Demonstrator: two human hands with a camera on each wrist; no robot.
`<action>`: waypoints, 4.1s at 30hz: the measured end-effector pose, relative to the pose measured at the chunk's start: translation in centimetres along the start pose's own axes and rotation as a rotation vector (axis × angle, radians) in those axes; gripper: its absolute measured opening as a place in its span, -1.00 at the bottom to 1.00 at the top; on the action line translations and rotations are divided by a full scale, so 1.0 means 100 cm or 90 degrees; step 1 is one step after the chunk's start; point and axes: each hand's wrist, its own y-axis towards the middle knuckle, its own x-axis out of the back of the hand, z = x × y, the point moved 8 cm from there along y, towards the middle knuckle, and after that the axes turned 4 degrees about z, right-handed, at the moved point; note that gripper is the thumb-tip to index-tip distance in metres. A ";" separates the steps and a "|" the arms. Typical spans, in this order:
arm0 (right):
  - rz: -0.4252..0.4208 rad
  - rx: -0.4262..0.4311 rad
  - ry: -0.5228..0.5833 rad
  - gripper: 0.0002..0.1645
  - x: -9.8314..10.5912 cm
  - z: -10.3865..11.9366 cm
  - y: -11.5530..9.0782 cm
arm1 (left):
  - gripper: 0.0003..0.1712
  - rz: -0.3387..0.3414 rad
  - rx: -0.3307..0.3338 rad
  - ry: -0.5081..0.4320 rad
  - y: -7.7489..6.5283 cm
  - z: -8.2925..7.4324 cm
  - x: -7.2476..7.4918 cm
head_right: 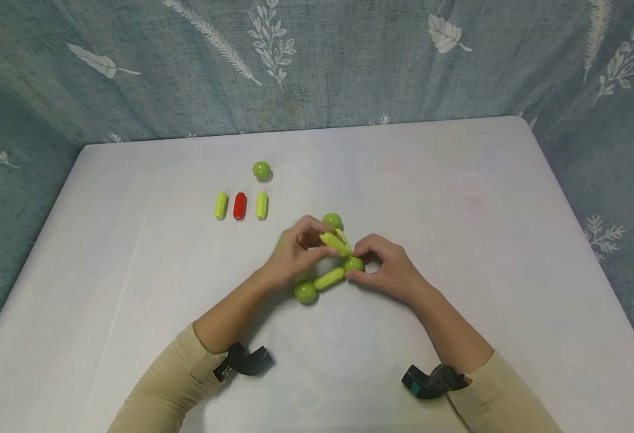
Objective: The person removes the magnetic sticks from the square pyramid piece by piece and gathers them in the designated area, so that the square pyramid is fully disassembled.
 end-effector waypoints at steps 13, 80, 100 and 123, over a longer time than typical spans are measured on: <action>0.002 -0.024 0.005 -0.56 -0.002 -0.005 -0.002 | -0.43 -0.122 0.046 -0.062 -0.008 -0.002 0.059; 0.023 -0.033 0.002 -0.57 -0.004 -0.005 -0.002 | -0.43 -0.052 0.168 0.384 -0.060 0.028 0.194; 0.067 -0.073 0.020 -0.57 -0.008 -0.017 -0.006 | -0.46 0.223 0.187 0.193 -0.005 0.040 0.053; 0.007 -0.123 -0.054 -0.70 -0.005 -0.048 -0.014 | -0.48 0.329 0.114 0.126 -0.015 0.042 0.010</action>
